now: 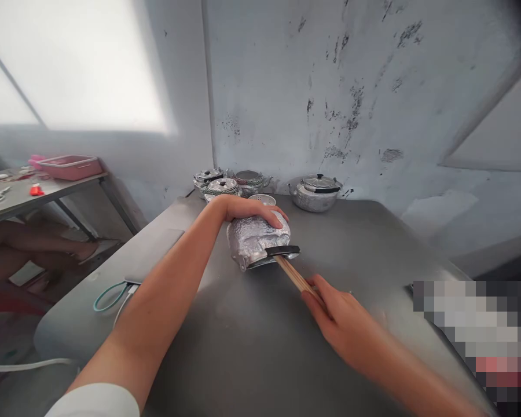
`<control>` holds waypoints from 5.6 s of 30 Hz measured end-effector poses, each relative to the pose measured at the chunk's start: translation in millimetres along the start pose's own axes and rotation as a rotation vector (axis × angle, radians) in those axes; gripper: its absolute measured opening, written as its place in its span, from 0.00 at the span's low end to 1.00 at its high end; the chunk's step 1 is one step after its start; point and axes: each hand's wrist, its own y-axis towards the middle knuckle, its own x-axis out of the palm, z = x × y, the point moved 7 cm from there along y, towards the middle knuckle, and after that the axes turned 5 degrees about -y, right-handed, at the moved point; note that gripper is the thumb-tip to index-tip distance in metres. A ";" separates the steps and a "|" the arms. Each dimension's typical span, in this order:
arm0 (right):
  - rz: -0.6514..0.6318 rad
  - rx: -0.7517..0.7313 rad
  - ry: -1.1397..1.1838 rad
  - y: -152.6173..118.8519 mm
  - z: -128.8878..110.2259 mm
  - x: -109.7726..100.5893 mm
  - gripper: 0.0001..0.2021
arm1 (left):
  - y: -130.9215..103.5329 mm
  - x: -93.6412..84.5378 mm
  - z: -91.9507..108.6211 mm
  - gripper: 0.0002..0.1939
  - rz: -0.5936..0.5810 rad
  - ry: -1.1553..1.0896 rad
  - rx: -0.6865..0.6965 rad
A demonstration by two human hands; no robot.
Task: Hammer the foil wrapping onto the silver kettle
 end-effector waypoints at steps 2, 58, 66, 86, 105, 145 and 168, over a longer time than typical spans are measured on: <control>-0.008 0.006 0.000 0.4 0.5 1.2 0.13 | -0.6 1.2 -3.7 0.31 -0.023 -0.053 -0.038; 0.032 0.033 -0.185 6.2 6.1 2.6 0.14 | -5.7 -5.5 36.0 0.29 0.465 0.630 0.193; 0.019 0.034 -0.157 4.4 7.4 3.0 0.14 | -9.5 1.9 39.0 0.31 0.466 0.659 0.213; 0.042 0.016 -0.058 -0.9 -4.3 -2.0 0.15 | -5.1 -5.8 34.0 0.33 0.411 0.668 0.175; -0.008 0.092 -0.127 2.9 5.2 4.2 0.14 | -6.2 -0.2 36.8 0.37 0.354 0.704 0.165; 0.006 0.115 -0.276 7.9 8.0 8.2 0.15 | -10.4 8.6 42.6 0.37 0.289 0.738 0.157; -0.007 0.107 -0.226 6.0 4.1 7.1 0.15 | -10.1 7.4 41.6 0.37 0.283 0.712 0.152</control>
